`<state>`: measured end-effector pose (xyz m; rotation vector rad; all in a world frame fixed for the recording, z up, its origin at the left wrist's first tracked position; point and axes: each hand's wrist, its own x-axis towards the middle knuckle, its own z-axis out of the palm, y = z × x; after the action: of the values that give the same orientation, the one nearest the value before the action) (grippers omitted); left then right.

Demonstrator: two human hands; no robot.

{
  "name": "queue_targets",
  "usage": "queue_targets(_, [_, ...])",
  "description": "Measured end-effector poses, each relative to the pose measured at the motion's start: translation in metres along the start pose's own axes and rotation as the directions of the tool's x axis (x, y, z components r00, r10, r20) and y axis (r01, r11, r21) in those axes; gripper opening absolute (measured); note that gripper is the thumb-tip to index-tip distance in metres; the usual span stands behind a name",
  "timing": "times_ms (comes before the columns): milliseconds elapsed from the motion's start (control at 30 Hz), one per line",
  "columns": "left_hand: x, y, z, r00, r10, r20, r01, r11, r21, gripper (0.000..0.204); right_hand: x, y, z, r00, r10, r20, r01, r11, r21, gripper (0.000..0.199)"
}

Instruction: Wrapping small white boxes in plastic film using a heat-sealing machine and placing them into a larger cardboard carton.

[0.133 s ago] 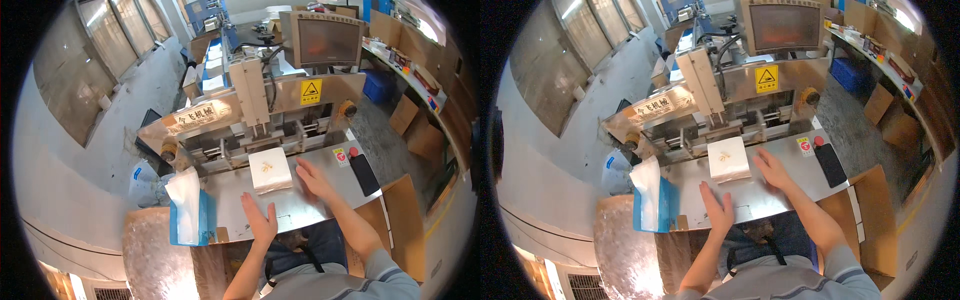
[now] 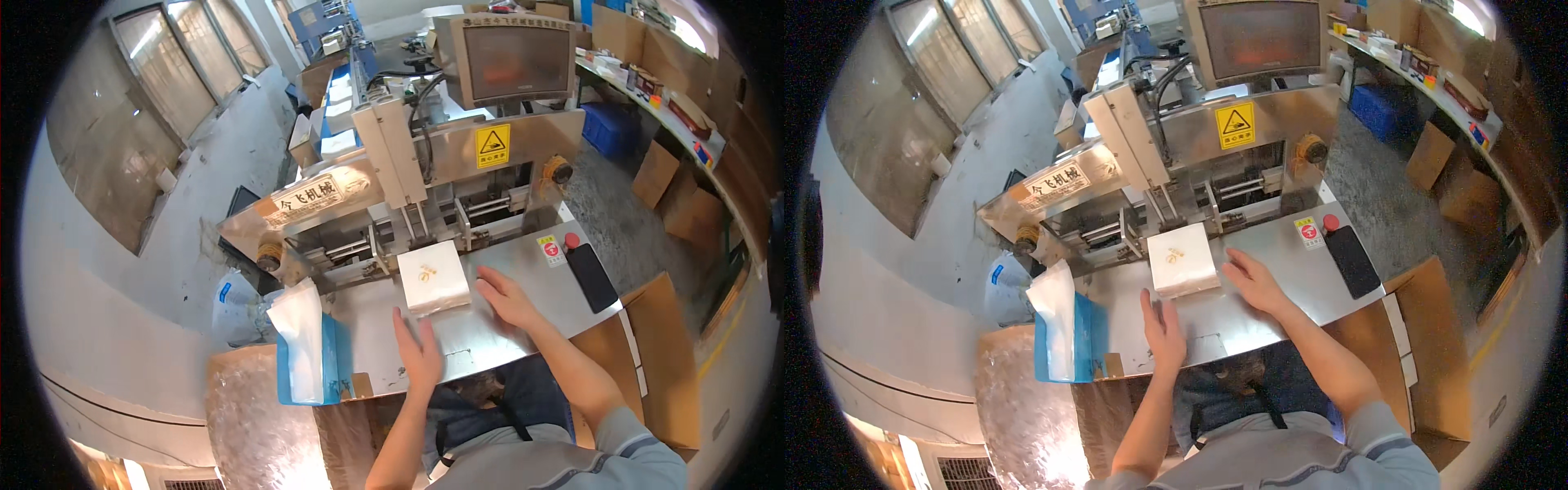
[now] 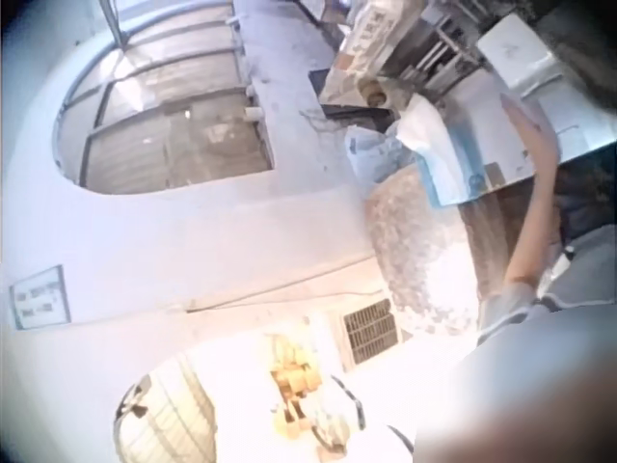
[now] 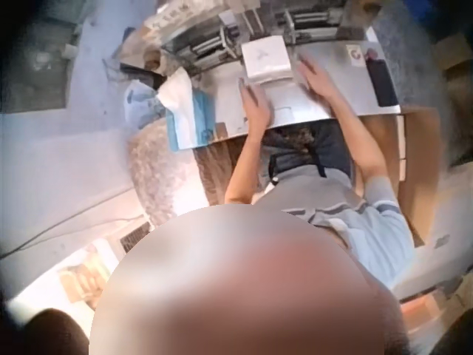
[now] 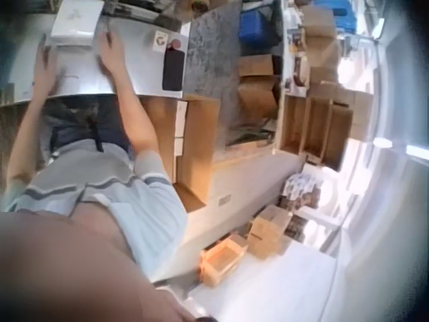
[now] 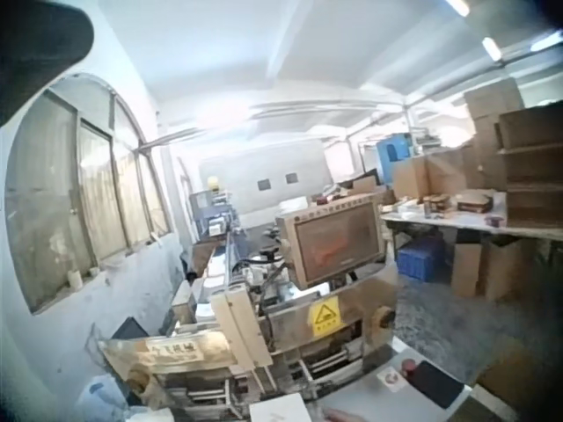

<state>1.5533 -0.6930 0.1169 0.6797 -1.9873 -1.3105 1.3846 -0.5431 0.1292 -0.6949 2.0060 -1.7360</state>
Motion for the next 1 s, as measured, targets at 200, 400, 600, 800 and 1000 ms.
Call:
queue_targets(200, [0.061,0.0,0.008,0.98,-0.194,0.039,0.198,0.966,-0.163,0.075,0.018,0.011,0.016,0.999,-0.037,-0.024,0.035,0.996,-0.081,0.069])
queue_targets(400, [0.086,0.03,0.018,0.966,-0.208,0.156,0.23,0.963,-0.142,0.063,0.028,-0.011,0.026,0.998,-0.048,0.041,0.056,0.967,-0.25,0.084])
queue_targets(600, [0.065,-0.001,0.011,0.945,-0.314,0.088,0.326,0.903,-0.279,0.044,0.008,-0.025,0.009,0.996,0.06,0.059,-0.067,0.991,0.115,0.089])
queue_targets(800, [0.096,-0.006,0.018,0.845,-0.442,0.3,0.521,0.558,-0.646,0.067,-0.037,-0.021,-0.032,0.985,0.158,0.076,-0.175,0.889,0.423,0.099])
queue_targets(1000, [0.166,-0.016,0.062,0.865,-0.436,0.249,0.501,0.718,-0.483,0.053,-0.158,-0.049,-0.158,0.981,0.004,-0.196,0.068,0.931,0.358,0.103])
